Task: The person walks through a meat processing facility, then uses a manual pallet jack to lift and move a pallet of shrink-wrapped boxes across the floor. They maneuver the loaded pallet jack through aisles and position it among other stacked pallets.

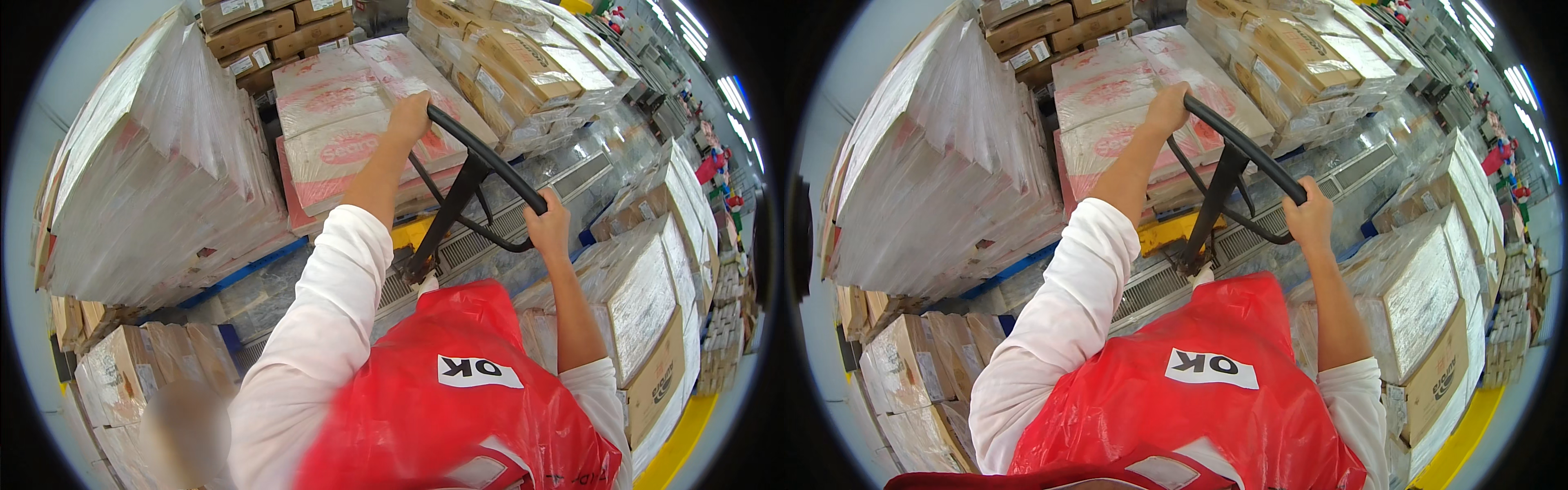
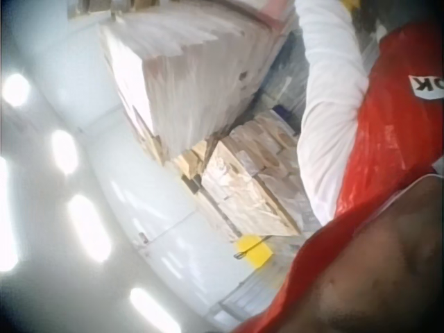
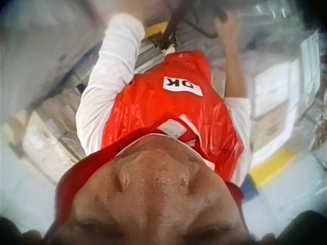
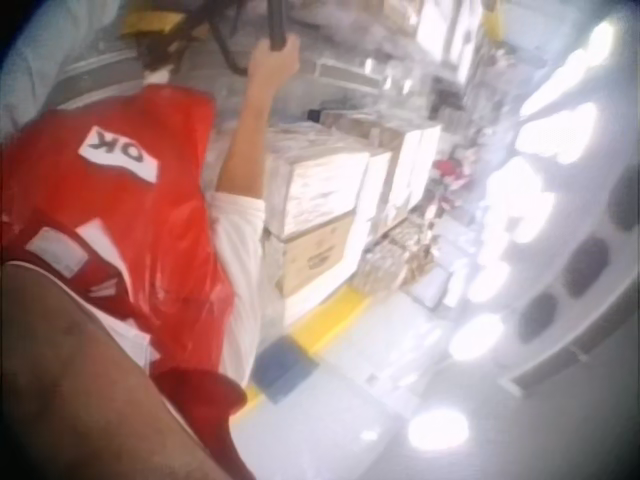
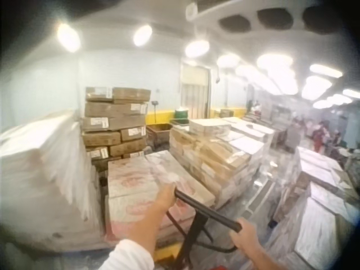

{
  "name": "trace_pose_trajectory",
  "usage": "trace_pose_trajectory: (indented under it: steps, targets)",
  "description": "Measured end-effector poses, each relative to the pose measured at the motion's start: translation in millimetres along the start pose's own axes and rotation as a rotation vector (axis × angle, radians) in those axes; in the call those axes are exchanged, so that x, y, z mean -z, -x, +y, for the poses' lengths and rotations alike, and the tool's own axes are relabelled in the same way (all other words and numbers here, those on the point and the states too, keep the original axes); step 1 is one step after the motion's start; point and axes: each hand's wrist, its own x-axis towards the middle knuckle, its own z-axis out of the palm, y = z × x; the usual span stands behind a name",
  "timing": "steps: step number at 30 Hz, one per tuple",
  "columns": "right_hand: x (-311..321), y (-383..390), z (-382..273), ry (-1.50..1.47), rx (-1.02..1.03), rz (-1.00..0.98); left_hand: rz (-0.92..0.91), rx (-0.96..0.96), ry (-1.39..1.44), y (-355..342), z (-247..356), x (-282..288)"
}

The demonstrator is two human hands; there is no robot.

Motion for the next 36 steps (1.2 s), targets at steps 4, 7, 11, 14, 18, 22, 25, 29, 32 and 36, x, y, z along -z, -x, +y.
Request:
trace_pose_trajectory:
  steps: [4,7,11,14,18,22,25,29,32,36]
  targets:
    - [-2.2,2.5,6.0,0.027,0.010,0.001,-0.012,0.025,-0.034,7.4,-3.1,2.6]
    - [4.1,9.7,23.7,0.017,0.021,0.041,0.012,-0.077,-0.044,4.8,3.4,-10.9]
    - [2.3,14.4,22.3,-0.017,-0.029,0.005,-0.010,-0.147,-0.189,6.8,-34.0,-23.7]
    - [6.0,19.1,27.9,-0.094,0.066,0.043,-0.002,-0.198,-0.148,12.6,-20.8,-14.3]
    - [17.5,24.3,35.5,-0.049,0.023,0.015,-0.007,-0.086,-0.057,17.2,7.2,-16.5]
    - [19.8,26.9,35.1,-0.063,0.013,0.001,0.002,-0.078,-0.054,22.0,14.6,-13.3]
    - [18.6,27.7,35.1,-0.056,0.011,0.002,0.036,-0.134,-0.056,25.1,10.2,-13.1]
    - [16.5,30.3,36.4,-0.065,0.014,0.019,0.050,-0.178,-0.068,27.7,8.7,-12.2]
    - [13.9,30.9,39.9,-0.072,0.019,0.025,0.043,-0.177,-0.029,30.6,9.2,-11.5]
    - [9.7,27.7,41.6,-0.071,0.032,0.034,0.039,-0.179,-0.082,32.3,0.0,-14.6]
